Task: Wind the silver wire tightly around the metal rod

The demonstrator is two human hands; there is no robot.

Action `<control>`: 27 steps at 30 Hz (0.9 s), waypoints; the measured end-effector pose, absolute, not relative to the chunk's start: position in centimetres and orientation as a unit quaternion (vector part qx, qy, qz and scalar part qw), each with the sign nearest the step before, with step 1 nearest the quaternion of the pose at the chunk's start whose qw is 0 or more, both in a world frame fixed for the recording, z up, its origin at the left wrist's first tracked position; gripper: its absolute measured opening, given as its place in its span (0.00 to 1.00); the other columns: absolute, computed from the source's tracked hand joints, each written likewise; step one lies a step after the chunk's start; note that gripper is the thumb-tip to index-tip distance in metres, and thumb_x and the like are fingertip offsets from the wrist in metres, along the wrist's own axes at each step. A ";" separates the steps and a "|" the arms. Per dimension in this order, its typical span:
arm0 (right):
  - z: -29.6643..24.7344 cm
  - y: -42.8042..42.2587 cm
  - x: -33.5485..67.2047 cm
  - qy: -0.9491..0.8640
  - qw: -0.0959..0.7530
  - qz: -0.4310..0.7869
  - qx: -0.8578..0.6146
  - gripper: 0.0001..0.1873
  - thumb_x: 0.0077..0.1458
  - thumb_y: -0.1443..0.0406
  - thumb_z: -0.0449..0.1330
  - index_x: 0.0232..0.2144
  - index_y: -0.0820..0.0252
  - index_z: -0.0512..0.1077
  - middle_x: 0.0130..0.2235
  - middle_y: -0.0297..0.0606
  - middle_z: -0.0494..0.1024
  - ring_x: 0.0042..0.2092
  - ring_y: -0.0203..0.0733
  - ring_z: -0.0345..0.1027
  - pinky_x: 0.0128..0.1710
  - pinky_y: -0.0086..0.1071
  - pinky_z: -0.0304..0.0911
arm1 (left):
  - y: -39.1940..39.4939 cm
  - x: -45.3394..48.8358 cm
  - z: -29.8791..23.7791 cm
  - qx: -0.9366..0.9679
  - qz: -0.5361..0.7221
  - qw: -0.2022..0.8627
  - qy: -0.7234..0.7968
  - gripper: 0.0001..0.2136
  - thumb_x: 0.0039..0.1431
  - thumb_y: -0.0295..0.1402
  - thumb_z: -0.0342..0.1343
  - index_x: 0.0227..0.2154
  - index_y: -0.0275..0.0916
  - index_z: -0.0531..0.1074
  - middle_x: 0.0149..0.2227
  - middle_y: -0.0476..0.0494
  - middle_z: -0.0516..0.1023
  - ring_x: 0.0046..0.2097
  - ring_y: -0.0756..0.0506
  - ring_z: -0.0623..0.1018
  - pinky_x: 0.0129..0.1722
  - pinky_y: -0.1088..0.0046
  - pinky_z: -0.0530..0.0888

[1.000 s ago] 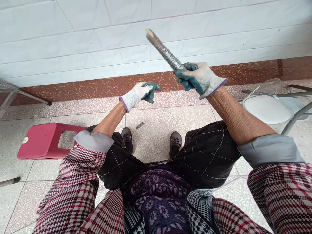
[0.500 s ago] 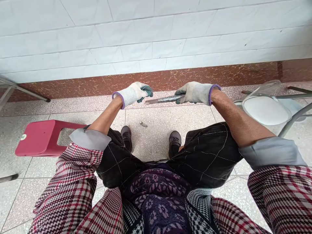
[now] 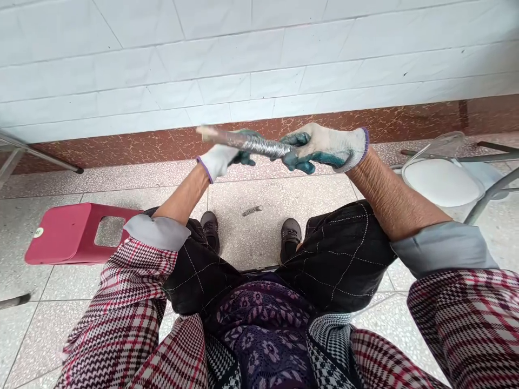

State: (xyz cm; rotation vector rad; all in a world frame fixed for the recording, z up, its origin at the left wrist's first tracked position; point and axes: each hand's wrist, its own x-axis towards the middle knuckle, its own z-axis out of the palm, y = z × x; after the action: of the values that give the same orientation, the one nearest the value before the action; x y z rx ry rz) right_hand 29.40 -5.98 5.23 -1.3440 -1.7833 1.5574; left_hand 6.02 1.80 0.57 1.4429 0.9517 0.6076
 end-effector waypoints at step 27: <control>1.2 -4.4 32.0 -0.702 -0.009 0.301 -0.646 0.08 0.48 0.70 0.73 0.25 0.59 0.77 0.20 0.33 0.68 0.27 0.41 0.67 0.29 0.35 0.60 | 1.2 6.6 -0.2 0.552 0.292 0.623 0.472 0.06 0.64 0.21 0.58 0.36 0.34 0.79 0.26 0.51 0.75 0.21 0.55 0.61 0.34 0.68 0.79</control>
State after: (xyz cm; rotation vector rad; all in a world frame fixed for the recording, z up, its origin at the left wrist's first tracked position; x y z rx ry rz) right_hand 32.02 -4.43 1.24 -2.0403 -2.2164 0.9506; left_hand 6.62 1.19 -0.16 1.2671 1.0833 0.6706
